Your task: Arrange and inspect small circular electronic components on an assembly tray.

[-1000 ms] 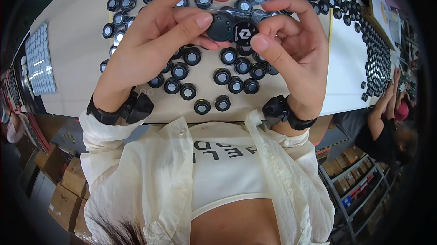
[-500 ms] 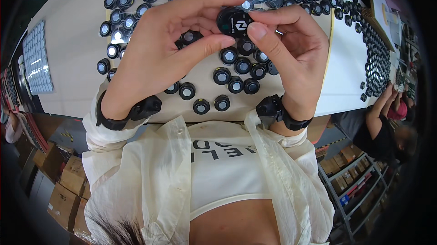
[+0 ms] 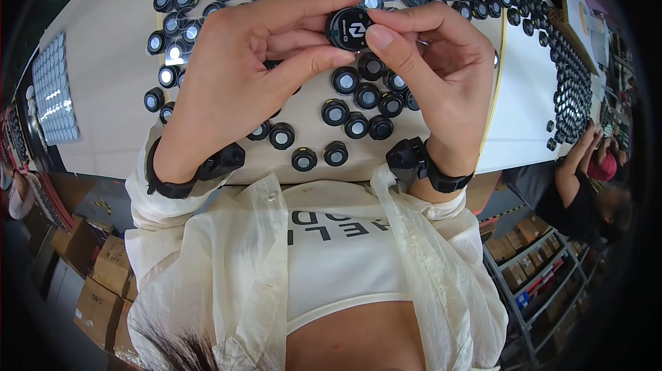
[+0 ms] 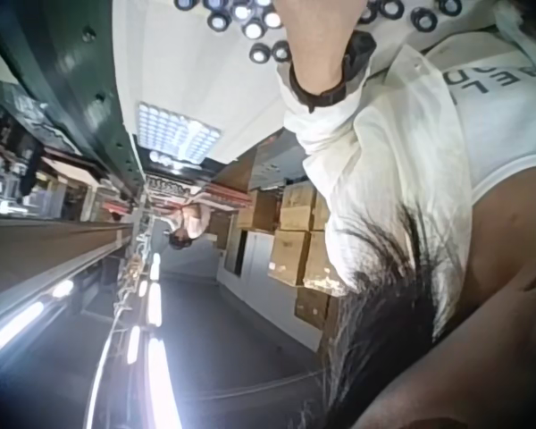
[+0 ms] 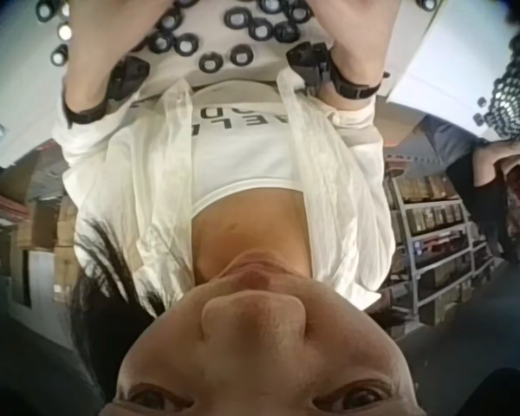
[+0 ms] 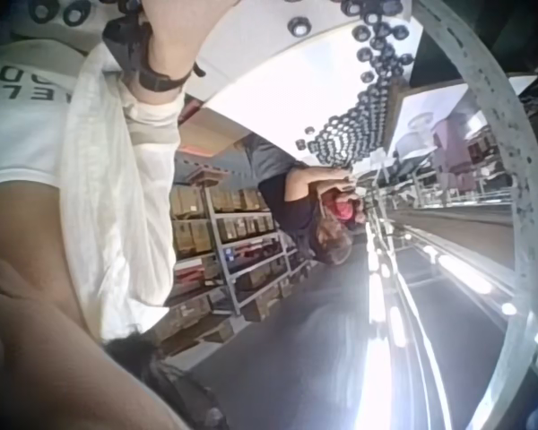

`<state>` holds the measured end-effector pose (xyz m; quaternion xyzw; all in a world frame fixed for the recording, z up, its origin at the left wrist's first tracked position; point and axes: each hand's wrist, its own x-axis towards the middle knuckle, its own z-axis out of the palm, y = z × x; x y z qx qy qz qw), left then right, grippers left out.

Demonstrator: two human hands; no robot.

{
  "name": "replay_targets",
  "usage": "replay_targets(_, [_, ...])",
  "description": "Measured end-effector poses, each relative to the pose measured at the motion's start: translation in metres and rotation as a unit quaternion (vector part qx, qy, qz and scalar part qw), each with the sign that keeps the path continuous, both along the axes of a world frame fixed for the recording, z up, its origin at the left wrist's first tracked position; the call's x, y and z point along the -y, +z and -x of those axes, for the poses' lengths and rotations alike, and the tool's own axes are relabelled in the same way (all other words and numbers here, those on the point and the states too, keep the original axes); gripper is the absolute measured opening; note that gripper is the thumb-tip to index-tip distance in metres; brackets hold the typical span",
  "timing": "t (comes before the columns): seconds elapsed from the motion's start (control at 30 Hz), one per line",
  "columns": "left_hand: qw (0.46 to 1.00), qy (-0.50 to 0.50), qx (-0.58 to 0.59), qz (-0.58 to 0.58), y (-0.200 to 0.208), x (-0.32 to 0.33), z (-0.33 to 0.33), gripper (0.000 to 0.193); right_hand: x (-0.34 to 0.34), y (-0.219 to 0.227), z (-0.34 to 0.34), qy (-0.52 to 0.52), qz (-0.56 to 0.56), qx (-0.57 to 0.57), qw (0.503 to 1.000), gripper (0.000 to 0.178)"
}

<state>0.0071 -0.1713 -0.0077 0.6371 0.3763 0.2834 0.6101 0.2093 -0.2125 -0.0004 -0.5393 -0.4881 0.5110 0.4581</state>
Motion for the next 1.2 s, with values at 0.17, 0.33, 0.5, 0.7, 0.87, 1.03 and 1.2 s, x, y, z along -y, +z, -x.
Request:
replay_targets(0.17, [1.0, 0.0, -0.02, -0.01, -0.002, 0.0, 0.0, 0.046, -0.001, -0.005, -0.003, 0.014, 0.003, -0.008, 1.0, 0.014])
replay_targets(0.33, [1.0, -0.004, -0.011, -0.006, -0.002, -0.001, 0.0, 0.045, -0.002, -0.008, -0.003, 0.006, -0.015, -0.036, 0.999, 0.014])
replay_targets(0.5, [0.999, -0.004, -0.029, -0.014, -0.004, -0.001, 0.001, 0.045, -0.002, -0.005, -0.001, 0.007, -0.004, -0.004, 1.0, 0.014])
replay_targets(0.7, [1.0, 0.0, -0.015, -0.018, -0.006, -0.001, 0.001, 0.045, -0.001, -0.004, 0.001, 0.001, -0.004, 0.019, 1.0, 0.015])
replay_targets(0.87, [0.998, 0.012, -0.053, -0.045, -0.006, 0.001, 0.0, 0.046, 0.001, -0.005, 0.007, -0.02, -0.023, 0.076, 0.997, 0.017])
replay_targets(1.03, [0.995, 0.027, -0.072, -0.061, -0.006, 0.002, -0.005, 0.046, 0.003, -0.006, 0.012, -0.047, -0.053, 0.119, 0.99, 0.019])
replay_targets(1.2, [0.989, 0.031, -0.108, -0.091, -0.005, -0.001, -0.003, 0.045, 0.001, -0.013, 0.013, -0.041, -0.076, 0.161, 0.983, 0.02])
